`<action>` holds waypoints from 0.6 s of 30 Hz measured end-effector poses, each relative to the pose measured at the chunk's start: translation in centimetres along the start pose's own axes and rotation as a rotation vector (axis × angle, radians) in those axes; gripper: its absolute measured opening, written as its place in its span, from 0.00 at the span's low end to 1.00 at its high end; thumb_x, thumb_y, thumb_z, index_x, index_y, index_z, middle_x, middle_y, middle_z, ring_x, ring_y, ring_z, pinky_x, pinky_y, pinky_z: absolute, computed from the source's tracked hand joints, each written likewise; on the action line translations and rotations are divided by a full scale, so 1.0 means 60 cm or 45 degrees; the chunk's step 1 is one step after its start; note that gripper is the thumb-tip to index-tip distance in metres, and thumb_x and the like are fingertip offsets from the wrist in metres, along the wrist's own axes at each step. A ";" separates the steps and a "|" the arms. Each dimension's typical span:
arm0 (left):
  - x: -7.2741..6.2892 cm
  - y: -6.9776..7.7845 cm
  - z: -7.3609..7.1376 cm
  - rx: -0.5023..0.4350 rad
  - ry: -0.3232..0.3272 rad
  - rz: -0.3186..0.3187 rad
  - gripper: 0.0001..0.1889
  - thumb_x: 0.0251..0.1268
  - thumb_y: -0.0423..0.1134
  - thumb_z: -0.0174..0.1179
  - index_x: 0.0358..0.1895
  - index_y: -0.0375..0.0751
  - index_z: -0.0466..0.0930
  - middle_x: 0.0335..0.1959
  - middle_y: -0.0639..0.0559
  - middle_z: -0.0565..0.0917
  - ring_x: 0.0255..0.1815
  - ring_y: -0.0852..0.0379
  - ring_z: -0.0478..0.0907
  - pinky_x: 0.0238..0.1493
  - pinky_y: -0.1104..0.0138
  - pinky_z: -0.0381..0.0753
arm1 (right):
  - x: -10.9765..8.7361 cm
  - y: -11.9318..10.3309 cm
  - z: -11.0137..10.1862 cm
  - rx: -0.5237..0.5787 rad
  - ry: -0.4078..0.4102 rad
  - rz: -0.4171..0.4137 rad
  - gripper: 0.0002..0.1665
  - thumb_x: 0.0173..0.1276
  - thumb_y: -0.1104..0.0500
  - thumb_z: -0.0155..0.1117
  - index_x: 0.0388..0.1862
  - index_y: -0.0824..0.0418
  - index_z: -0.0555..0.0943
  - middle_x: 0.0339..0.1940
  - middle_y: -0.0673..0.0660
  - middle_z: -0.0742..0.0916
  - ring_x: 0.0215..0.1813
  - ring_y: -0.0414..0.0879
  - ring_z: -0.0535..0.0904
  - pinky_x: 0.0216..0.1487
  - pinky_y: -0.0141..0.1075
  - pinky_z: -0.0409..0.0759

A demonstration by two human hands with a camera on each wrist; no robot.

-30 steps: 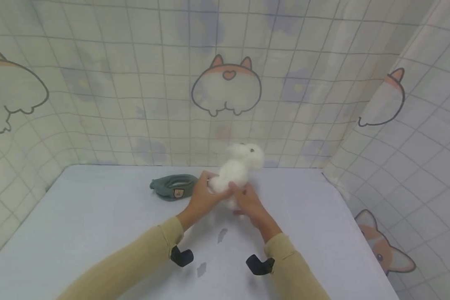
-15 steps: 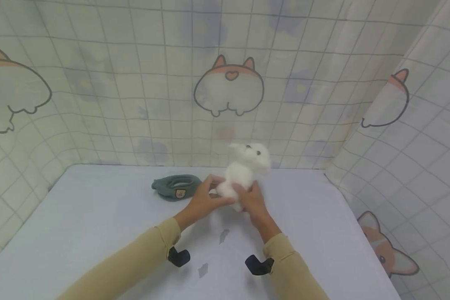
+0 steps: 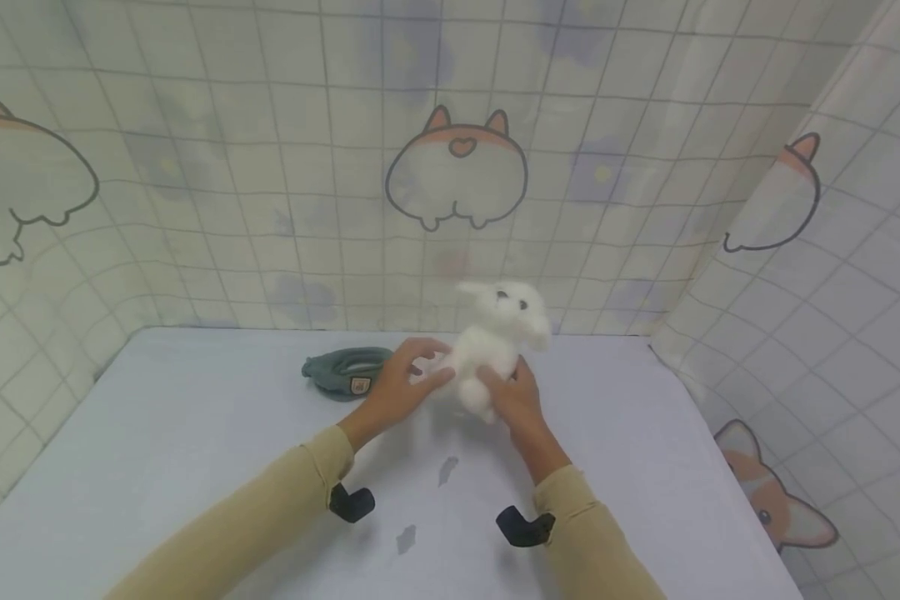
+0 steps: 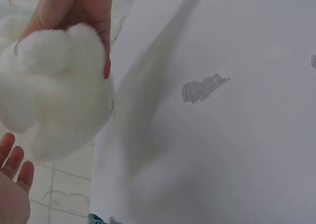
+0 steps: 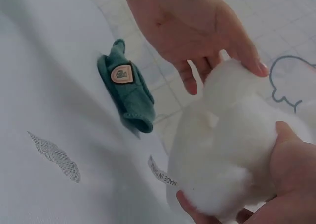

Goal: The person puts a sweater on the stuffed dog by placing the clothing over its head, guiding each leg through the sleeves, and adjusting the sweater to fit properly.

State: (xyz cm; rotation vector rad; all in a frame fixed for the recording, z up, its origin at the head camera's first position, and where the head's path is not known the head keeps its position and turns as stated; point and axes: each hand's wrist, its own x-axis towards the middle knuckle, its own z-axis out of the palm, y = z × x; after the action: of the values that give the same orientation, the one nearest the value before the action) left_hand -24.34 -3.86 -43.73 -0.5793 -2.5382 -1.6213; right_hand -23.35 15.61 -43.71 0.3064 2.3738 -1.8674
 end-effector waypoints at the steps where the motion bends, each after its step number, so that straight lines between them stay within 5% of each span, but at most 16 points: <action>1: 0.001 -0.001 -0.002 -0.014 -0.014 -0.020 0.20 0.65 0.54 0.60 0.58 0.58 0.75 0.61 0.54 0.73 0.60 0.52 0.70 0.55 0.55 0.76 | 0.000 0.000 -0.001 0.001 -0.007 -0.012 0.34 0.67 0.47 0.60 0.70 0.54 0.64 0.59 0.59 0.78 0.47 0.46 0.76 0.39 0.32 0.77; 10: 0.004 -0.011 -0.021 -0.275 -0.261 -0.283 0.34 0.65 0.61 0.56 0.72 0.58 0.61 0.73 0.52 0.63 0.75 0.46 0.60 0.67 0.48 0.69 | 0.000 0.002 -0.003 -0.070 -0.118 -0.093 0.34 0.66 0.49 0.61 0.70 0.50 0.66 0.63 0.58 0.77 0.57 0.51 0.76 0.51 0.38 0.77; 18: 0.004 -0.022 -0.033 -0.481 -0.493 -0.306 0.31 0.65 0.59 0.57 0.71 0.68 0.59 0.72 0.61 0.64 0.74 0.52 0.63 0.71 0.48 0.64 | -0.005 0.004 -0.006 -0.064 -0.288 -0.168 0.33 0.69 0.51 0.61 0.71 0.53 0.65 0.64 0.59 0.77 0.60 0.53 0.75 0.55 0.41 0.77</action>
State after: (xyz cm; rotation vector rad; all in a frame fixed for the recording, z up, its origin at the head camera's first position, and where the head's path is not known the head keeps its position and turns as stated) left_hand -25.27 -6.01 -43.93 -0.6995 -2.6538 -2.3060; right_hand -22.97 16.00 -43.80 -0.0653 2.3313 -1.7833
